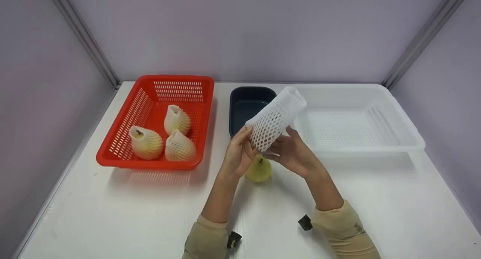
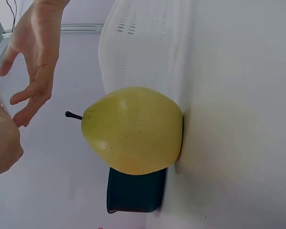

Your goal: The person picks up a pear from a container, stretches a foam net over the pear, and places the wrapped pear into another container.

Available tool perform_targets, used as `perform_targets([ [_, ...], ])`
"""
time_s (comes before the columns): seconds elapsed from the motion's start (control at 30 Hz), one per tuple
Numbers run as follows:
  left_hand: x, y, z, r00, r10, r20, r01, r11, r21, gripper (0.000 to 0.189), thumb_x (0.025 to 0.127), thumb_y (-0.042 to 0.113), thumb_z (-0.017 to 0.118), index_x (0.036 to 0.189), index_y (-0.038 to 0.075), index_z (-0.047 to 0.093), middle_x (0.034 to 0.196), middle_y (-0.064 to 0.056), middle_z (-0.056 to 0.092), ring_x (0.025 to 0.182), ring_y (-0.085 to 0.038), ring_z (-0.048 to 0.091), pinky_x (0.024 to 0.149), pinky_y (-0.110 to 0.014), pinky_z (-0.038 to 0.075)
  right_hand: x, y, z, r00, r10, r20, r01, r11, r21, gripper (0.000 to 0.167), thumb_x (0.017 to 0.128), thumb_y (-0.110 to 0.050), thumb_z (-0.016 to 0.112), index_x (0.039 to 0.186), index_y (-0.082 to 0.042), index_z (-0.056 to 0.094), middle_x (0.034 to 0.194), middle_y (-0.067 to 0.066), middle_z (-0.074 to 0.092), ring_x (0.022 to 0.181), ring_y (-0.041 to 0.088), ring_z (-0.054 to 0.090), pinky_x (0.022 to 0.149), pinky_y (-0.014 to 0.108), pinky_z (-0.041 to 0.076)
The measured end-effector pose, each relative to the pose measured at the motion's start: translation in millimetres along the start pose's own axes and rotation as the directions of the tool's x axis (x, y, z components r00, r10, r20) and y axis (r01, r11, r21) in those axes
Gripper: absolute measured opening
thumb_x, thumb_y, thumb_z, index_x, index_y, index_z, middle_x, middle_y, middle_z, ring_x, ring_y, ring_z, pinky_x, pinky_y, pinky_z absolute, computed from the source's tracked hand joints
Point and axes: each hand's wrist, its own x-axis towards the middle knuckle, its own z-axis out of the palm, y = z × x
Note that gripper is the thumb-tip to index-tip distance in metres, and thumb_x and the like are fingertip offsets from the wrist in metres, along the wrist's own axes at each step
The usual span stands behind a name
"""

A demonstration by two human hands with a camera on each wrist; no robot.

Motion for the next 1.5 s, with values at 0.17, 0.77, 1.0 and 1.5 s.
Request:
perform_targets([
  [0.17,0.3,-1.1,-1.2,0.999,-0.025,0.022,0.024,0.999,0.045,0.038,0.101,0.009,0.029,0.136,-0.004,0.028,0.113,-0.016,0.054,0.095,-0.020,0.060,0.070,-0.025,0.051,0.5,-1.9,-2.2,0.996,0.086,0.004,-0.085,0.972,0.218,0.048,0.082,-0.025,0.069,0.114,0.003,0.050,0.107,0.013,0.055,0.096,0.022,0.051,0.087,0.031,0.040],
  [0.77,-1.6,5.1,-26.0,0.967,-0.053,-0.248,0.165,0.873,0.459,0.020,0.097,0.017,0.040,0.101,0.001,0.051,0.083,-0.007,0.055,0.067,-0.013,0.056,0.054,-0.023,0.048,4.6,-2.8,-14.7,0.973,-0.002,-0.232,-0.015,0.997,-0.073,0.027,0.098,-0.009,0.037,0.094,-0.004,0.063,0.095,0.009,0.059,0.087,0.019,0.056,0.082,0.031,0.046],
  [1.0,-3.8,8.8,-37.7,0.922,-0.049,-0.384,0.328,0.623,0.710,0.026,0.096,0.020,0.042,0.110,0.000,0.051,0.092,-0.010,0.051,0.075,-0.018,0.051,0.056,-0.028,0.047,5.8,7.1,-25.6,0.951,-0.004,-0.308,-0.151,0.864,-0.480,0.012,0.095,-0.013,0.046,0.088,-0.008,0.054,0.086,0.006,0.057,0.069,0.017,0.060,0.065,0.029,0.051],
  [1.5,-5.9,0.6,-55.1,0.883,-0.220,-0.414,0.469,0.382,0.796,0.018,0.096,0.014,0.040,0.104,-0.001,0.046,0.093,-0.012,0.046,0.074,-0.023,0.051,0.058,-0.036,0.053,6.0,26.3,-37.6,0.929,0.094,-0.359,-0.345,0.574,-0.743,0.031,0.091,-0.012,0.052,0.118,0.005,0.048,0.087,0.011,0.058,0.060,0.016,0.057,0.050,0.026,0.050],
])
